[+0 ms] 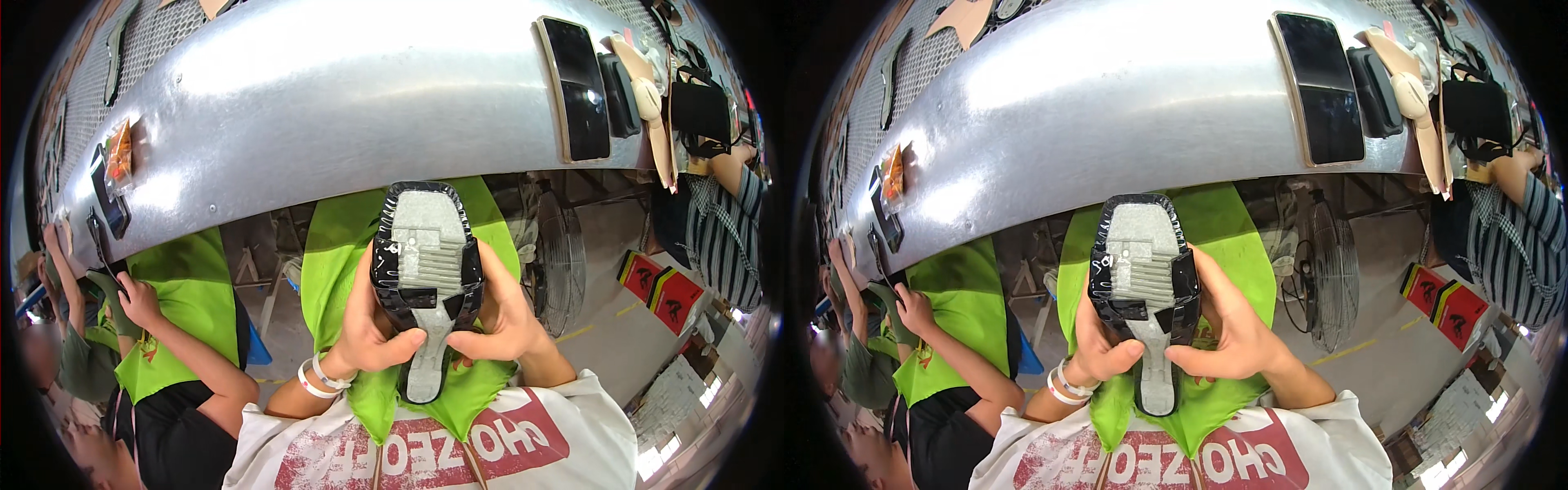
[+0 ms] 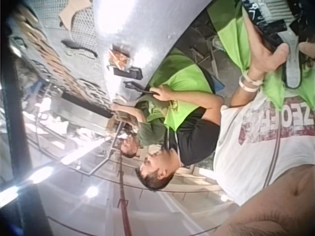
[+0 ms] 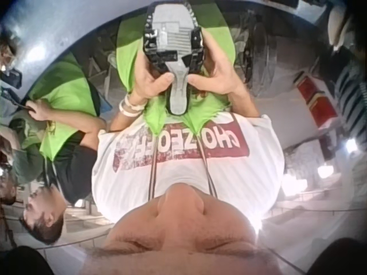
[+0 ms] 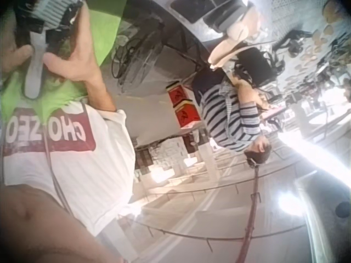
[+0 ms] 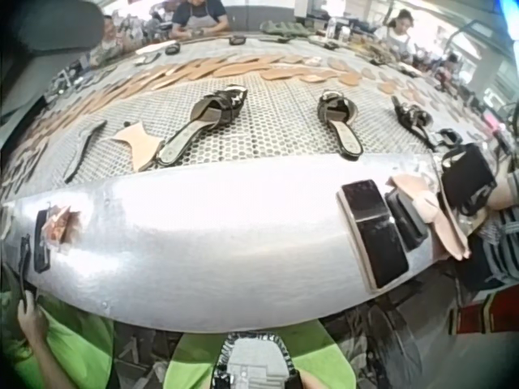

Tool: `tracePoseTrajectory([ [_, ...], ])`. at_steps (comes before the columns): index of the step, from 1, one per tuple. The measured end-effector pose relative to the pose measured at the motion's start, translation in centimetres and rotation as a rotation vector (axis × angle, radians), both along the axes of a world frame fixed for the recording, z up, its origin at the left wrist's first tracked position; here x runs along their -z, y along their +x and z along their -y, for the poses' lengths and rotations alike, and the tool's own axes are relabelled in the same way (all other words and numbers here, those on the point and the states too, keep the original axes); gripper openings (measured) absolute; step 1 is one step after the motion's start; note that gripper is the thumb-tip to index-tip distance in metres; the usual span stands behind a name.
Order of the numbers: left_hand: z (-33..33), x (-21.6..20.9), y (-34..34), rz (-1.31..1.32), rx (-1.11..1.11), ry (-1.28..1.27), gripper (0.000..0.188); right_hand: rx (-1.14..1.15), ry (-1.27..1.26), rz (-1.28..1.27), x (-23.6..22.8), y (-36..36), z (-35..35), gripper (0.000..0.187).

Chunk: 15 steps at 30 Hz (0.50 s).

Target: The person assembles black slipper sandals by hand on a green shoe last. They repeatedly pick up a sole and a strap, fit the strap onto the sole, and place the finished slipper on a perforated metal table. The process is repeated multiple times throughout the clip.

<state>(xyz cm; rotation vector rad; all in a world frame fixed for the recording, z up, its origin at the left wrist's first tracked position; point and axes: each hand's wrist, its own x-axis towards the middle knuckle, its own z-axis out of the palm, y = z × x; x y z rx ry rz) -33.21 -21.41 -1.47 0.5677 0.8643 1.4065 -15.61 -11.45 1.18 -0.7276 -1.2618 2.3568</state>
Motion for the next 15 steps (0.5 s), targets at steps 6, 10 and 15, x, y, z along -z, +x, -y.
tracePoseTrajectory([
  [6, 0.2, 0.2, 0.3, -0.037, -0.016, 0.003, 0.105, -0.079, 0.085, 0.059, -0.4, 0.1, -0.7, 0.104],
  [10, 0.0, -0.1, -0.3, -0.007, 0.063, -0.004, 0.112, -0.053, 0.033, 0.026, -0.7, 0.3, -1.3, 0.096],
  [15, -0.3, -0.1, -0.1, -0.039, 0.112, 0.027, 0.117, 0.208, -0.244, 0.029, -0.6, -1.2, -1.9, 0.038],
])
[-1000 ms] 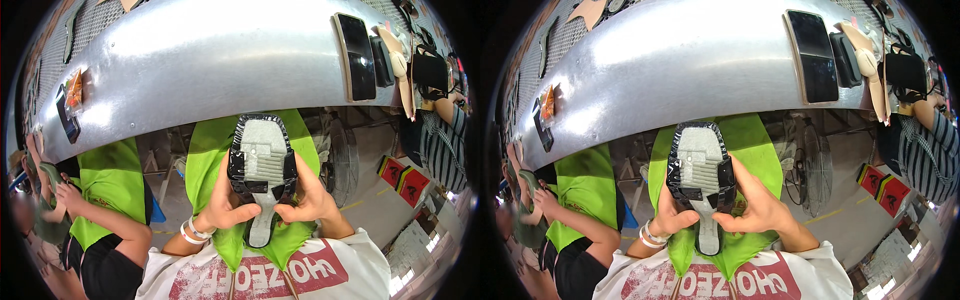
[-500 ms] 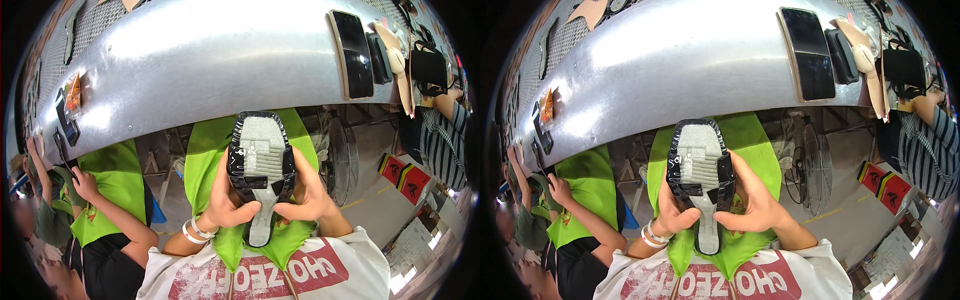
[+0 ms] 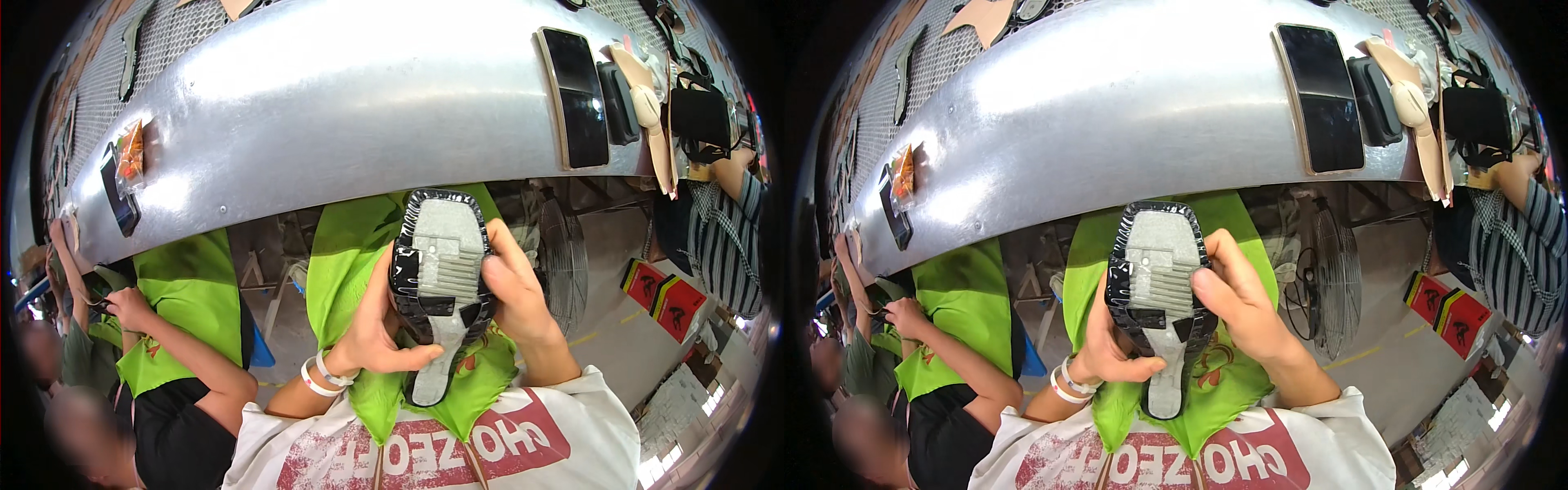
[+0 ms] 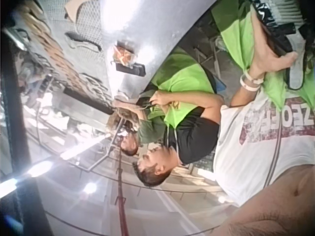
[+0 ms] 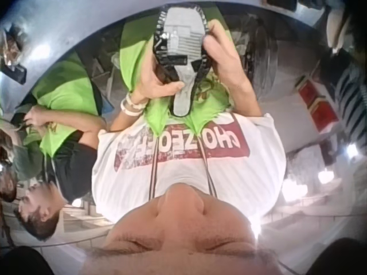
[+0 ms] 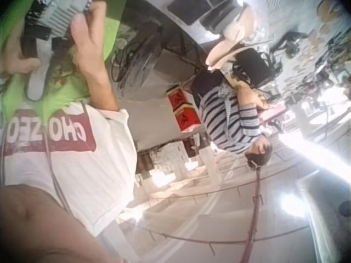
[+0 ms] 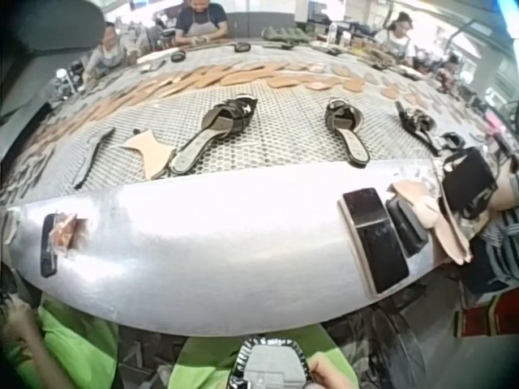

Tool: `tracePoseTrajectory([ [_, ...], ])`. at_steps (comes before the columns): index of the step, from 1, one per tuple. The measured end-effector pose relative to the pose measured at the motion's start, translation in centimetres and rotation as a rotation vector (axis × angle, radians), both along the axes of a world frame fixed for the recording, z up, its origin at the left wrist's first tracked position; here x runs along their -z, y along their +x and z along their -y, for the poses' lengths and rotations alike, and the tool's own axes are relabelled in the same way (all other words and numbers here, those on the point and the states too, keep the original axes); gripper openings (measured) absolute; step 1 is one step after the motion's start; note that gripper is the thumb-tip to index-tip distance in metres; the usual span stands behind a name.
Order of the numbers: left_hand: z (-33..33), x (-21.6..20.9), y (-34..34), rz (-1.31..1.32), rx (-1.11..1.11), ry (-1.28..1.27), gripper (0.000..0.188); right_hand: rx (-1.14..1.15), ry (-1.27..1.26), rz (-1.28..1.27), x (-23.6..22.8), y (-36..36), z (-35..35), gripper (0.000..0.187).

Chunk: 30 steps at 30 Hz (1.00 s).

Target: The person assembles black slipper sandals by hand on a green shoe last. They repeatedly pick up a sole and a strap, fit the strap onto the sole, and place the finished slipper on a perforated metal table. The process is repeated multiple times throughout the clip.

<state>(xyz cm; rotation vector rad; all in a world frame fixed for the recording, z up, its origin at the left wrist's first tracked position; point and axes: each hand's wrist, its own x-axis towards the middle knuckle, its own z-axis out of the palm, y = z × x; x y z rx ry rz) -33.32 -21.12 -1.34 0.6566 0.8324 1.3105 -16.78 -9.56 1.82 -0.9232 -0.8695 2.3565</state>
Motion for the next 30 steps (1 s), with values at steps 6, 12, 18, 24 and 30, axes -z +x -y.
tracePoseTrajectory([
  [6, 0.1, 1.7, -0.4, 0.184, 0.077, -0.040, 0.116, 0.014, 0.030, 0.098, -0.5, -0.7, -0.6, 0.020],
  [12, 0.6, 4.3, -2.6, 0.264, 0.437, -0.160, 0.074, 0.001, -0.009, 0.044, -1.1, -0.5, -0.9, 0.040],
  [18, -4.5, -1.9, -2.7, -0.458, 0.172, -0.029, 0.070, 0.129, 0.356, 0.227, -1.4, -1.7, -0.3, 0.126],
  [24, -4.6, -6.6, -2.3, -1.008, 0.143, -0.016, 0.065, 0.306, 0.586, 0.298, -0.2, -1.8, -0.6, 0.087],
  [30, -1.3, -8.0, -4.2, -1.189, 0.222, 0.044, 0.061, 0.713, 0.554, -0.175, -10.4, -4.3, -14.1, 0.062],
])
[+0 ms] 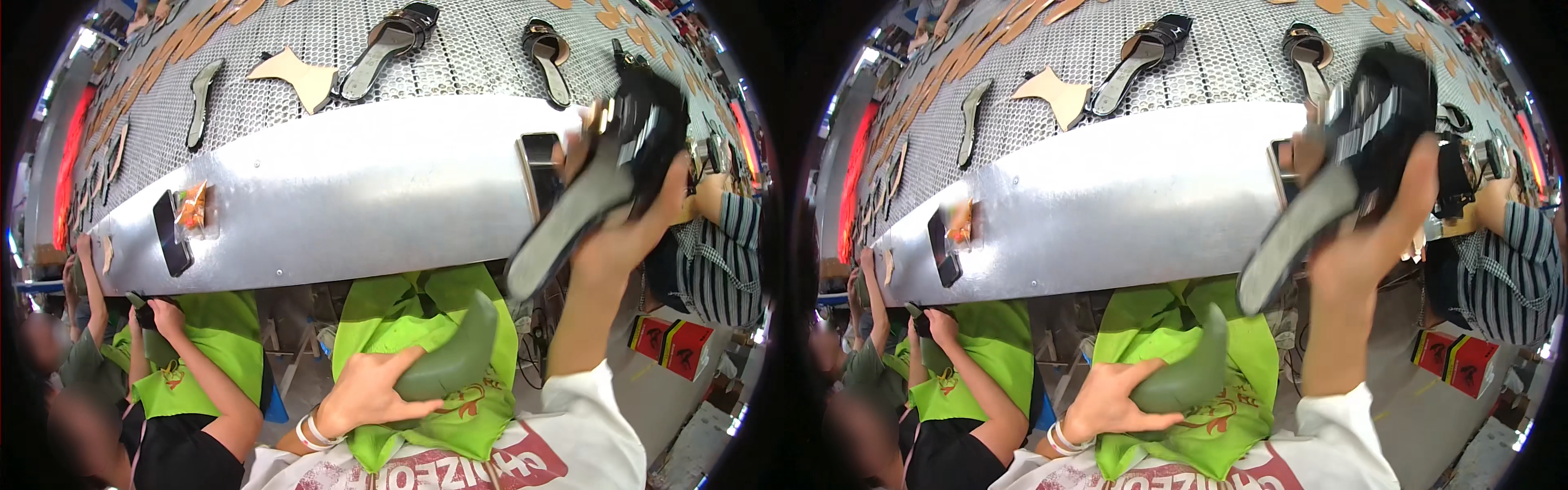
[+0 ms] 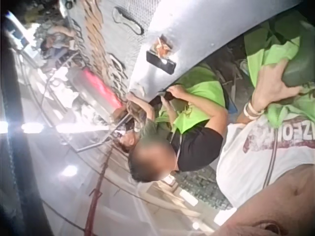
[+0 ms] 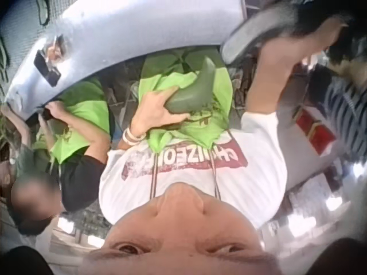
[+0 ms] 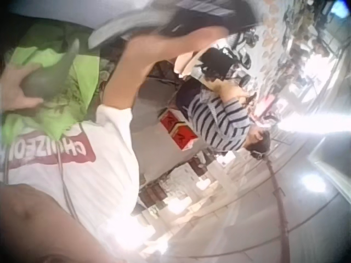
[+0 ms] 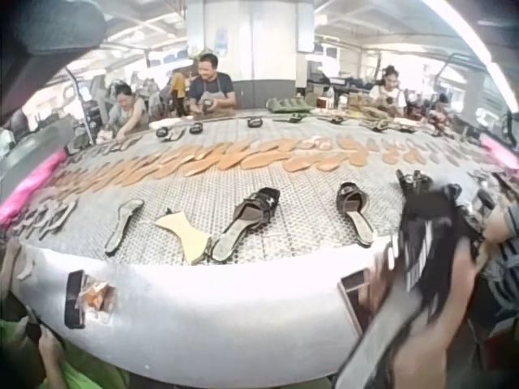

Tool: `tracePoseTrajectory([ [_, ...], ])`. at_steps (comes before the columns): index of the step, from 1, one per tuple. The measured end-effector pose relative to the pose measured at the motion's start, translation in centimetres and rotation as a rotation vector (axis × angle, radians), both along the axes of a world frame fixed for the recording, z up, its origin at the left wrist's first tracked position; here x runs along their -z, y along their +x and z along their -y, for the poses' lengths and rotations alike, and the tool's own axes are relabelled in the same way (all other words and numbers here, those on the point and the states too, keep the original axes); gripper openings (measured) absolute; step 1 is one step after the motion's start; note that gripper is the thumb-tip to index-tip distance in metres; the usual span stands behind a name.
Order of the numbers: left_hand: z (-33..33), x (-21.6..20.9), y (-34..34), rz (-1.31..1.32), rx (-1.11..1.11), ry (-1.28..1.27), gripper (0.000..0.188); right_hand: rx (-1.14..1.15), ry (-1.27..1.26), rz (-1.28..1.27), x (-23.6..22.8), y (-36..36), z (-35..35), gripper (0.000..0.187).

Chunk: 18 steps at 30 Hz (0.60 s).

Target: The person assembles black slipper sandals by hand on a green shoe last. They repeatedly pick up a sole and a strap, fit the strap onto the sole, and place the finished slipper on a perforated metal table. The process is repeated multiple times throughout the clip.

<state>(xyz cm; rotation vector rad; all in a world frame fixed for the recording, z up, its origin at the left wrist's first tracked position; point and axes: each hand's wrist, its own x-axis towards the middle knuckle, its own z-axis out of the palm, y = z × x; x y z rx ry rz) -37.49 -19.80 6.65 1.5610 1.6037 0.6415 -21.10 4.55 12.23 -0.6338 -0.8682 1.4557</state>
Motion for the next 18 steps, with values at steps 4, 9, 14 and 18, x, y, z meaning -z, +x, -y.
tracePoseTrajectory([
  [4, -1.3, -1.1, -1.7, -0.106, -0.176, 0.107, 0.062, 0.288, 0.101, 0.306, -2.5, -2.5, -11.0, 0.067],
  [9, -3.3, -2.9, -5.8, -0.453, -0.357, 0.163, 0.060, 0.109, 0.249, 0.023, -0.8, -5.4, -5.3, 0.073],
  [14, -6.8, -2.5, -8.6, -0.719, -0.410, 0.080, 0.059, -0.975, 0.297, -0.634, 0.5, -4.2, 8.2, 0.084],
  [18, -8.6, -2.2, -9.0, -0.797, -0.444, 0.206, 0.054, -0.935, 0.141, -0.885, -1.0, -6.2, 11.8, 0.092],
])
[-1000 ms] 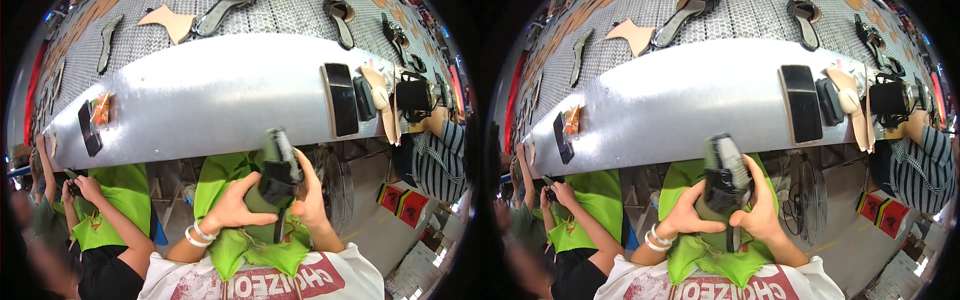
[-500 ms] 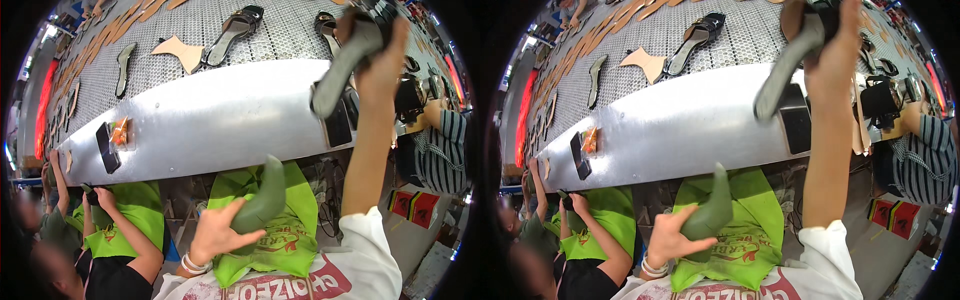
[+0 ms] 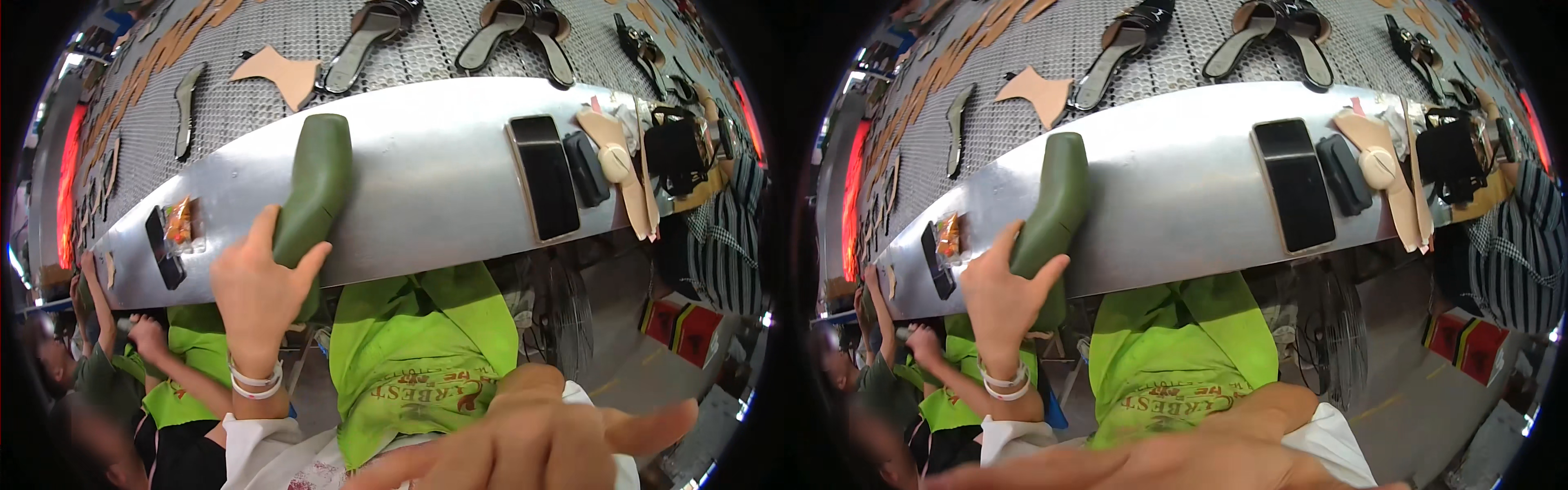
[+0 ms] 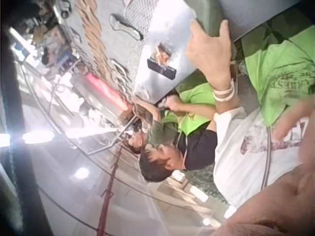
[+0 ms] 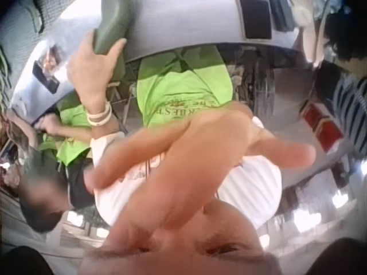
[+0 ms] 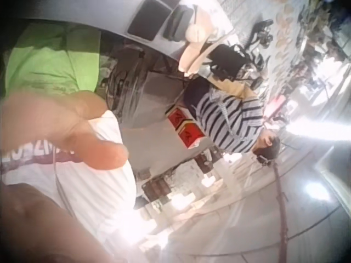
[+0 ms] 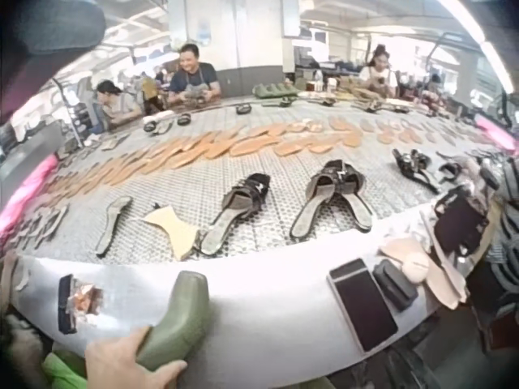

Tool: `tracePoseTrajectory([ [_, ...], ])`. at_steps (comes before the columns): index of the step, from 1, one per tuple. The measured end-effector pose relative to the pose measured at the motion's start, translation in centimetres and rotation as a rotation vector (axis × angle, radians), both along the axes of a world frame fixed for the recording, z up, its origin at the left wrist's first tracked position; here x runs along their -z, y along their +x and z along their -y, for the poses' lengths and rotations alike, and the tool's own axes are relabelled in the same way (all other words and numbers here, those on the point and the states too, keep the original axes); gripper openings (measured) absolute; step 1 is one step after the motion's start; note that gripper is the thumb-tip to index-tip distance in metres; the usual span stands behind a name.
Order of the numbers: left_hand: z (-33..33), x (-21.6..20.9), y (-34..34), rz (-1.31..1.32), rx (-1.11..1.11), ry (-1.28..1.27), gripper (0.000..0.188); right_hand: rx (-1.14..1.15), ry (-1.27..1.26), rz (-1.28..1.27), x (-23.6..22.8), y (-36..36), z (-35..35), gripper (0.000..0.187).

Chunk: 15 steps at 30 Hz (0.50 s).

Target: The person assembles black slipper sandals by hand on a green shoe last. They repeatedly pick up a sole and a strap, fit the strap onto the sole, and place the finished slipper on a perforated metal table. The process is repeated multiple times throughout the clip.

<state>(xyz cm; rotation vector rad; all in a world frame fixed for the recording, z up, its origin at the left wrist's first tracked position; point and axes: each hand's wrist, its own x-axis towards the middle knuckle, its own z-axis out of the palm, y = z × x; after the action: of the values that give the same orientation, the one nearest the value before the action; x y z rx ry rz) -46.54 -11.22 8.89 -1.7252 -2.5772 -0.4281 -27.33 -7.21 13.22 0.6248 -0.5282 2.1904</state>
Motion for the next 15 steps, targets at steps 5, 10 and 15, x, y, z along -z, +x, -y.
tracePoseTrajectory([
  [5, -2.6, -0.3, -1.3, 0.153, 0.066, 0.093, 0.042, 0.084, -0.155, -0.136, -0.8, -1.1, 0.9, 0.102],
  [10, -8.1, 1.3, -7.8, 0.410, 0.256, 0.087, 0.028, 0.110, -0.308, -0.228, -2.4, -1.5, 1.5, 0.112],
  [15, -16.6, 6.3, -15.4, -0.109, 0.505, 0.185, 0.064, 0.417, -0.122, -0.198, 0.7, -2.1, 3.6, 0.087],
])
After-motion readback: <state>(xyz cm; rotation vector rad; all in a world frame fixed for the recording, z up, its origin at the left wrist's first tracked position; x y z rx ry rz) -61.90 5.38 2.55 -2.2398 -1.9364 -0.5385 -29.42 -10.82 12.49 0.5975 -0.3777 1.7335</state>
